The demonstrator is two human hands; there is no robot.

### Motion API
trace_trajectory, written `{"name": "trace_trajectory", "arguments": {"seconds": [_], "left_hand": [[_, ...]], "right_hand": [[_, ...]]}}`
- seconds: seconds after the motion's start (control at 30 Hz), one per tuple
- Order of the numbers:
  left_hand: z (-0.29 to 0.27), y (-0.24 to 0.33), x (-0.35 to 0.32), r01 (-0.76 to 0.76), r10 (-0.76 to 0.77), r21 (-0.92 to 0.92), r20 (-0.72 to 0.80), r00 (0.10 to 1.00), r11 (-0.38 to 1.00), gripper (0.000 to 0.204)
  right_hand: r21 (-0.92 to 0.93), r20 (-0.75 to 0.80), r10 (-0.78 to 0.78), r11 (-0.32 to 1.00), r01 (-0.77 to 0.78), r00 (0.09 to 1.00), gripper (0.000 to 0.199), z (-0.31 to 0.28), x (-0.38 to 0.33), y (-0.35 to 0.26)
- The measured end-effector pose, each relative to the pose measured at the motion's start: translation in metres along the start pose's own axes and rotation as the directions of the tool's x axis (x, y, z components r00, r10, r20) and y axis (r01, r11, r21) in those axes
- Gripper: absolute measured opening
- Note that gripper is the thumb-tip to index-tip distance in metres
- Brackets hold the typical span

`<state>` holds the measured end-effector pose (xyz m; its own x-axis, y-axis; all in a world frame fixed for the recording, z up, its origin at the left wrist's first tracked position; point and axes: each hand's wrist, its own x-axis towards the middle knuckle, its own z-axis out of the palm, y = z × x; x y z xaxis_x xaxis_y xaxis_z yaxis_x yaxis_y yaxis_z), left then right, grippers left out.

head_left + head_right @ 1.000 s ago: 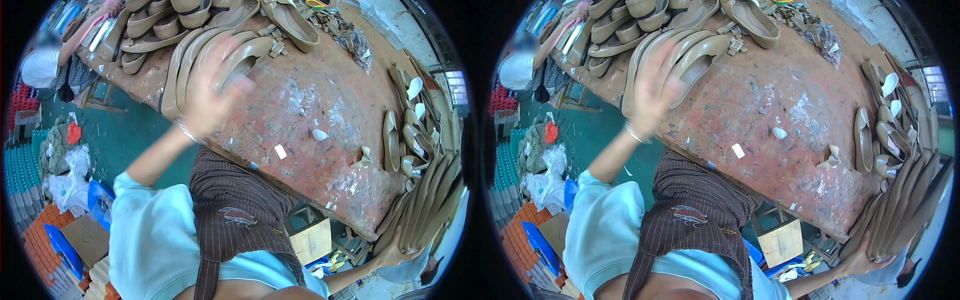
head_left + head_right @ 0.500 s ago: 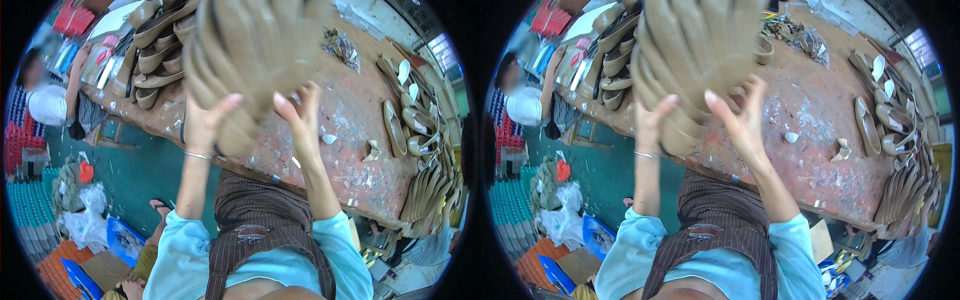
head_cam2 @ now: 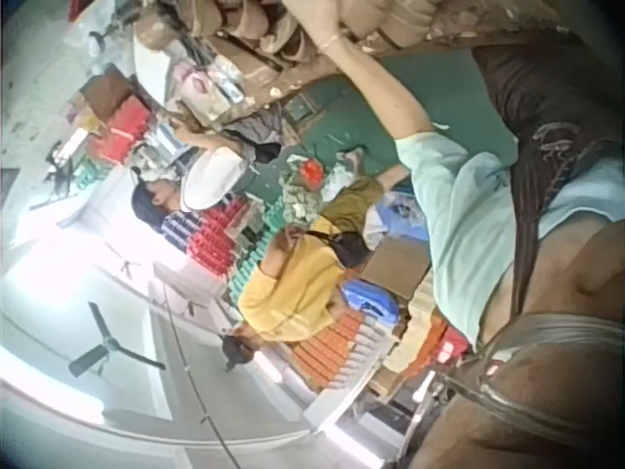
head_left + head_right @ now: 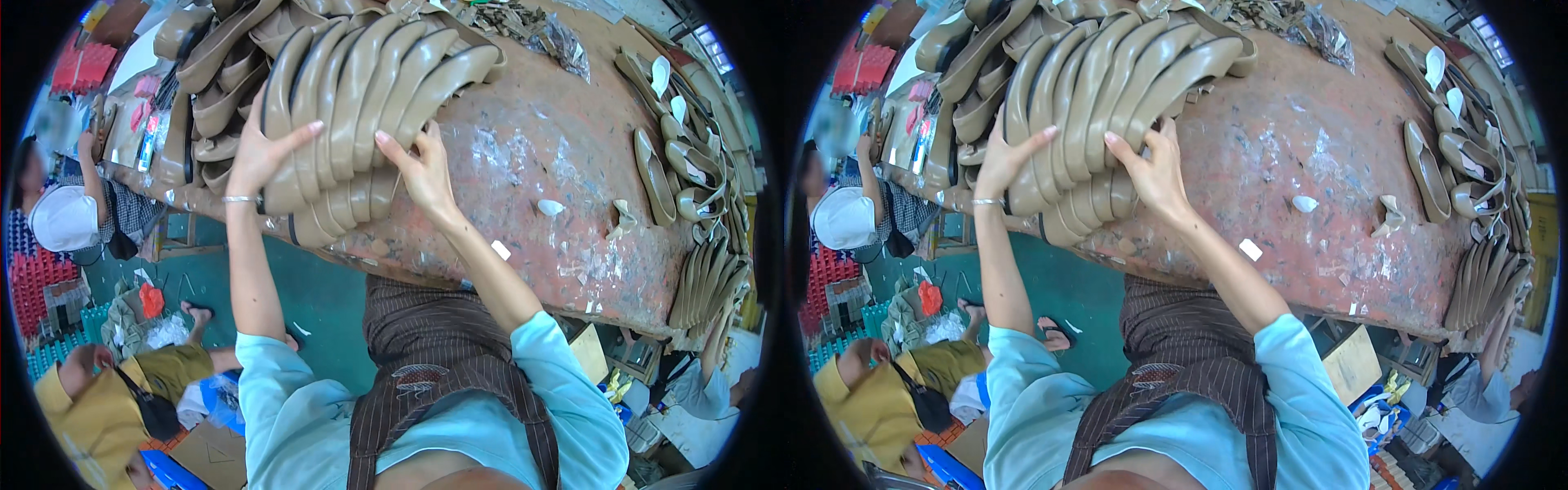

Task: Applying glue and attaching decorative metal buckles to beige flat shoes.

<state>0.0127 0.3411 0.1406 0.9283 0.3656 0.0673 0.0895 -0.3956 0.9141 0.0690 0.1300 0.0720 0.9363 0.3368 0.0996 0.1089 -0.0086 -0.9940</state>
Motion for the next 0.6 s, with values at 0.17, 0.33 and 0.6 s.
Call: {"name": "trace_trajectory", "arguments": {"seconds": [0.17,0.33,0.6], "left_hand": [[-0.014,-0.033,0.001,0.149,-0.148,0.016,-0.032,0.988,0.989,0.083],[-0.004,-0.037,-0.016,-0.017,0.086,0.193,-0.355,0.931,0.981,0.082],[-0.015,-0.057,-0.021,-0.018,0.102,0.242,-0.340,0.935,0.970,0.071]], "right_hand": [[0.146,-0.072,-0.036,0.988,0.046,0.997,0.026,0.004,0.006,0.006],[0.378,-0.124,-0.003,0.924,0.050,0.992,0.024,-0.019,0.003,0.001],[0.084,-0.223,-0.124,0.986,0.145,0.967,0.021,-0.085,-0.018,-0.049]]}}
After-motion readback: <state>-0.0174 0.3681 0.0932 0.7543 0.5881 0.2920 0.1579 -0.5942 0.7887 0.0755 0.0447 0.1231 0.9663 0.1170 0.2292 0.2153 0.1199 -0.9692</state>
